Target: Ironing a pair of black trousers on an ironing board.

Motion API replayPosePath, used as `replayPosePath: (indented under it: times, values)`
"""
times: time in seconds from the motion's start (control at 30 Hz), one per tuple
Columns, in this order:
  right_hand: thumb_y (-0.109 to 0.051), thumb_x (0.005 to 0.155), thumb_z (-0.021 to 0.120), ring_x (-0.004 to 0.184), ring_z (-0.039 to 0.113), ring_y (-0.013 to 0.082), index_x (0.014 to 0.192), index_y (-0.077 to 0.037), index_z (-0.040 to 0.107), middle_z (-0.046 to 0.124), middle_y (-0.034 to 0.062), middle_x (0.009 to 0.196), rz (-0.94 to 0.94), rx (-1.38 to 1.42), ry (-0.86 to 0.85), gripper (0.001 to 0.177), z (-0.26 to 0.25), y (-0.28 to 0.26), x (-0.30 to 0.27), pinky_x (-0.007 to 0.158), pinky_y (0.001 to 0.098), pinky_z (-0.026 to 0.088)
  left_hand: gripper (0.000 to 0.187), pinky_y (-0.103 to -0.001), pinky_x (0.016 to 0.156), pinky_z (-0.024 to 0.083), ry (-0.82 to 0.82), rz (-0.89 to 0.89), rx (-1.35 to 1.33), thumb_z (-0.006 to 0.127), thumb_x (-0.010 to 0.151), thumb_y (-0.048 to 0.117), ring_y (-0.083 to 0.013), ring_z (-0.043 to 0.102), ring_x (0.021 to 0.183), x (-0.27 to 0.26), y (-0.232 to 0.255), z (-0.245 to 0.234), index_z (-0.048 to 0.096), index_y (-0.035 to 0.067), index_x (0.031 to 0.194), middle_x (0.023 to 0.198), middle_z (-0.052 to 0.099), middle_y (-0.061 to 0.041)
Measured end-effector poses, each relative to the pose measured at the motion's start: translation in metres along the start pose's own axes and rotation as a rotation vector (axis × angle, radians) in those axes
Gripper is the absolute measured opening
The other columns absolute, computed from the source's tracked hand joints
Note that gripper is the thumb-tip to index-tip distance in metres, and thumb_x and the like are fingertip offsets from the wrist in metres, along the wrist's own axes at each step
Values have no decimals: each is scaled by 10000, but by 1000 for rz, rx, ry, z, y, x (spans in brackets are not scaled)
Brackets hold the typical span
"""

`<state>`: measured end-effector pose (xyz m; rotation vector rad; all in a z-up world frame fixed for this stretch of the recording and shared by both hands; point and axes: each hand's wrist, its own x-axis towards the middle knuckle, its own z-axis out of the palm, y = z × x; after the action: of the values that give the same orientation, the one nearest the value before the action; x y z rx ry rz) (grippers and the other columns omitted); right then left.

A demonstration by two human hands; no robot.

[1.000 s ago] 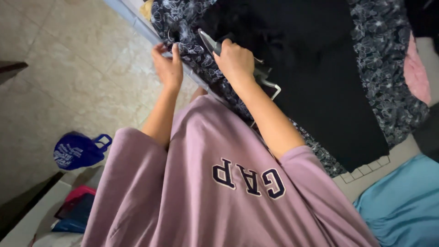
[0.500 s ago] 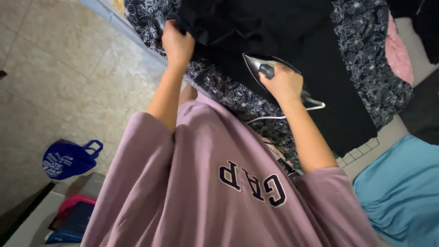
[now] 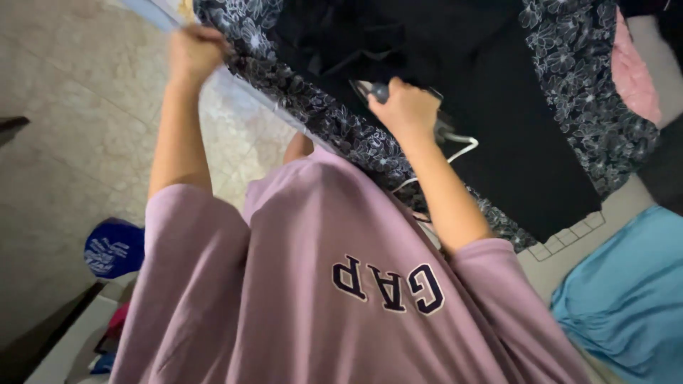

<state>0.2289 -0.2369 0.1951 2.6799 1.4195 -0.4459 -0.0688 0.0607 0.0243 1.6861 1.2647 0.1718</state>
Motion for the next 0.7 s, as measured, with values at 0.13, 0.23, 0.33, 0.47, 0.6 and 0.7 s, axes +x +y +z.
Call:
replayPosePath:
  times: [0.13,0.23,0.33,0.47,0.6,0.7]
  values:
    - [-526,808,757,592,715,339,768,-110,690,725,123,671,9,51,24,423,8,-17,3,532,492,549,169,-330,665,607,-173,-170,-245,800,847,97,-153,732,727,-30,50,47,741,71,1004,843,762,-59]
    - [-511,826,758,605,716,339,783,-107,685,722,134,684,-11,83,44,413,14,-6,-2,550,481,558,95,-401,709,588,230,296,105,724,890,68,-306,741,761,-25,72,73,722,26,976,823,751,-147]
    - [-529,827,761,601,708,346,801,-97,689,720,146,690,-12,96,33,439,16,13,-20,561,470,562,127,-469,782,556,419,298,157,697,940,124,-375,715,862,-21,128,79,679,46,1039,936,737,-160]
    - [-511,811,763,637,717,335,841,-102,710,727,133,704,64,97,32,414,2,47,-44,548,471,554,366,-540,769,505,502,472,404,715,863,272,-433,658,966,13,187,115,646,44,1141,1074,706,-175]
    - [-544,795,761,643,720,319,852,-107,714,732,117,725,109,45,80,443,10,81,-66,558,466,555,474,-544,800,521,249,212,375,653,935,504,-468,665,985,108,170,191,695,46,1049,1058,701,-228]
    - [-573,807,748,618,715,313,835,-93,703,725,116,709,153,29,120,483,23,96,-77,548,453,559,401,-573,836,549,-132,474,724,464,1114,288,-500,688,982,184,131,232,710,-16,1027,1065,696,-290]
